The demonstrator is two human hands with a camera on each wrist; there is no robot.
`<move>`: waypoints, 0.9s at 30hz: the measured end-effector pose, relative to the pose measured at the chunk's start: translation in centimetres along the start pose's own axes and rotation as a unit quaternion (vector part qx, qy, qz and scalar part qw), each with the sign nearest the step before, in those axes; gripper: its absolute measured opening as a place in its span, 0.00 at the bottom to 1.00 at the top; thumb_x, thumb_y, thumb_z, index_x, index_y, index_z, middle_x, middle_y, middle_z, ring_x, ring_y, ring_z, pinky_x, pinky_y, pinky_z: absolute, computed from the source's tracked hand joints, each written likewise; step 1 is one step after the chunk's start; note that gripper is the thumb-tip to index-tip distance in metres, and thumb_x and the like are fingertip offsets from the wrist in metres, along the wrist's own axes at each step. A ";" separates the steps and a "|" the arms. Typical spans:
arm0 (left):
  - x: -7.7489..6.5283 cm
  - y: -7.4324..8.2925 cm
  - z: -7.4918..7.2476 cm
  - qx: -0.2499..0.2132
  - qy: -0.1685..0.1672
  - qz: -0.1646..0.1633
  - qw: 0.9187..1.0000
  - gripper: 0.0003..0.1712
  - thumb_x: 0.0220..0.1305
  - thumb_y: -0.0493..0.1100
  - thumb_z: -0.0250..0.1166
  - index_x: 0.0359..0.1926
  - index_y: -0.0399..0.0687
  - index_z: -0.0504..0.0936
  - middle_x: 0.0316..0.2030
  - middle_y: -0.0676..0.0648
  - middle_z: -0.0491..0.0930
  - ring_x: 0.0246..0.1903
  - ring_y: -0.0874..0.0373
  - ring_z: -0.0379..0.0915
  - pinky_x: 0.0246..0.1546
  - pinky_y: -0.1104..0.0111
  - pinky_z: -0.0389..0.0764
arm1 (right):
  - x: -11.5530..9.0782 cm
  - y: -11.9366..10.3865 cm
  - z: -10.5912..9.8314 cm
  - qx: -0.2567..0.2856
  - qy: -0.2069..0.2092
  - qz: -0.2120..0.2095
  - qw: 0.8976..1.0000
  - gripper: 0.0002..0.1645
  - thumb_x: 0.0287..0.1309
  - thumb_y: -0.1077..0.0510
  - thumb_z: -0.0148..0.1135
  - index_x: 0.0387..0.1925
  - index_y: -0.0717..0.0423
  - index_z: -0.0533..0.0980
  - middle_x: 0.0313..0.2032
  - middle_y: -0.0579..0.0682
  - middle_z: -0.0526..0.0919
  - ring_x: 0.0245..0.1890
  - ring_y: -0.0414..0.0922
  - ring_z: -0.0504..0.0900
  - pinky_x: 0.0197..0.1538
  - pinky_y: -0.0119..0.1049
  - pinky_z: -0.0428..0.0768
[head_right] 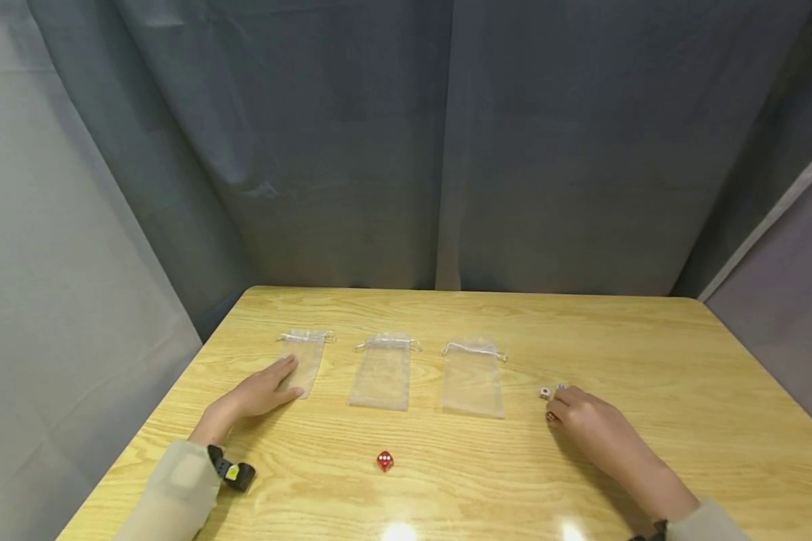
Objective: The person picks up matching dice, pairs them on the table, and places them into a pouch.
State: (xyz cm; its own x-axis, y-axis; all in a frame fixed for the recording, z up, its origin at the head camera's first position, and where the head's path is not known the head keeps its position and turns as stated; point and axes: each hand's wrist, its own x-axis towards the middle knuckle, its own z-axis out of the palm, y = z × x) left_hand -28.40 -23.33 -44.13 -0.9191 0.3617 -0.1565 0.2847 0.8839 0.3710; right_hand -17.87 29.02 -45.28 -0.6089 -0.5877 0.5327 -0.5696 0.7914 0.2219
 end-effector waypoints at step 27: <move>0.0 -0.2 -0.1 -0.003 -0.001 -0.006 1.000 0.40 0.72 0.53 0.56 0.75 0.36 0.53 0.76 0.34 0.50 0.75 0.38 0.45 0.75 0.45 0.53 | -0.3 -2.4 -2.7 0.196 0.083 0.239 0.947 0.16 0.43 0.66 0.75 0.36 0.48 0.86 0.32 0.39 0.85 0.33 0.18 0.75 0.31 0.14 0.73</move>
State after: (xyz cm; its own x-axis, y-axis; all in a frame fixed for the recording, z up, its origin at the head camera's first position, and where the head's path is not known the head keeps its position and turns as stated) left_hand -28.47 -23.49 -44.12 -0.9219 0.3515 -0.1626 0.2719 0.8864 0.3747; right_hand -14.86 27.77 -43.70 -0.7722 -0.1176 0.6243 -0.4318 0.8181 -0.3799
